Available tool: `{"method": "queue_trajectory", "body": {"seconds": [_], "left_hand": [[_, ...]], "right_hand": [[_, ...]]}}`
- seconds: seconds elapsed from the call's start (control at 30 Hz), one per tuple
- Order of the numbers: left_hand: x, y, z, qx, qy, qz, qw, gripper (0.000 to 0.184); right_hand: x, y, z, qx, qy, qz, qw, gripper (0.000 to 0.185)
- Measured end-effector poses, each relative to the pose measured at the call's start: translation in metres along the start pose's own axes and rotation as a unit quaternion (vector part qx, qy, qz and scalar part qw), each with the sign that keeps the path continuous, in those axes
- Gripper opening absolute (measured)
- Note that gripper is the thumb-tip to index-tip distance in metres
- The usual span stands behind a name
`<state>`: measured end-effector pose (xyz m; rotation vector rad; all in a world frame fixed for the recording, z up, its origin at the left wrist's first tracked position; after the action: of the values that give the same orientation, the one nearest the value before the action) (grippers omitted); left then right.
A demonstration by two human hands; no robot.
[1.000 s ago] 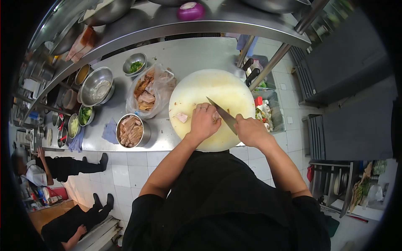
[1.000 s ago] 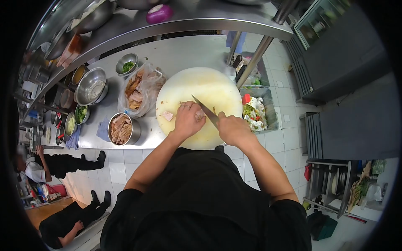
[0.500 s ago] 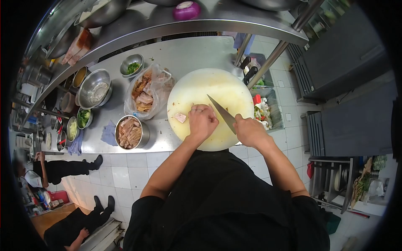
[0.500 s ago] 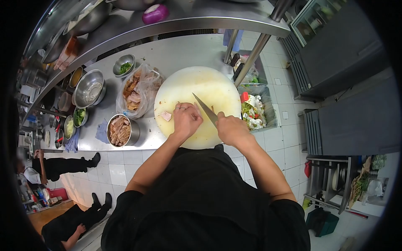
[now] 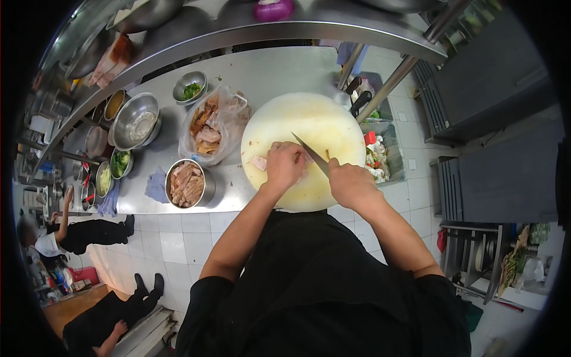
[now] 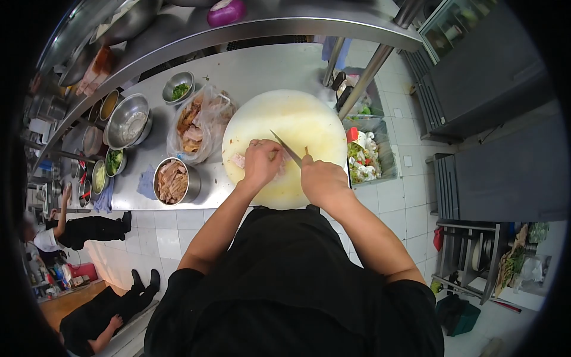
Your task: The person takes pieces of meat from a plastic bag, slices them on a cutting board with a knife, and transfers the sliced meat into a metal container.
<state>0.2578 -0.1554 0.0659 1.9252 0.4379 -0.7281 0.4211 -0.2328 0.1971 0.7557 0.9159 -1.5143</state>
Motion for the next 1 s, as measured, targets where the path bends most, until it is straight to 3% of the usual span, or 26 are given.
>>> {"method": "queue_trajectory", "body": {"seconds": [0.27,0.37,0.57,0.77,0.87,0.93,1.0], "left_hand": [[-0.004,0.008,-0.003,0.015,-0.025,-0.028,0.999,0.007],[-0.014,0.006,0.002,-0.02,0.015,0.033,0.999,0.009],[-0.015,0.0,0.013,0.071,-0.047,-0.018,0.996,0.014],[-0.029,0.008,0.028,0.007,0.004,0.006,1.0,0.015],[-0.031,0.006,0.032,0.04,-0.037,-0.035,0.998,0.017],[-0.033,0.008,0.032,0.049,-0.04,-0.033,0.997,0.02],[-0.027,0.009,0.028,0.051,-0.046,-0.023,0.997,0.02]], "right_hand": [[-0.014,0.013,-0.031,-0.033,-0.007,0.032,0.999,0.027],[-0.017,0.002,-0.011,-0.024,-0.001,0.049,0.999,0.028],[-0.004,0.002,-0.028,-0.035,0.018,0.029,0.999,0.025],[-0.022,-0.014,-0.001,-0.034,-0.024,0.056,0.998,0.027],[0.014,-0.007,-0.023,-0.02,-0.036,0.021,0.999,0.028],[0.012,0.01,-0.039,-0.068,-0.026,-0.002,0.997,0.029],[-0.011,0.017,-0.031,-0.029,-0.07,-0.034,0.997,0.029]]}}
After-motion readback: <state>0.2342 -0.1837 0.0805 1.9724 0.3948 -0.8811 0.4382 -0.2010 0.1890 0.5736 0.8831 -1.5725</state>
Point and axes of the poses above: each hand's wrist, its own z-axis away from the middle knuckle, its own x-axis out of the palm, y = z × x, the point moved 2 cm from there along -z, towards the middle knuckle
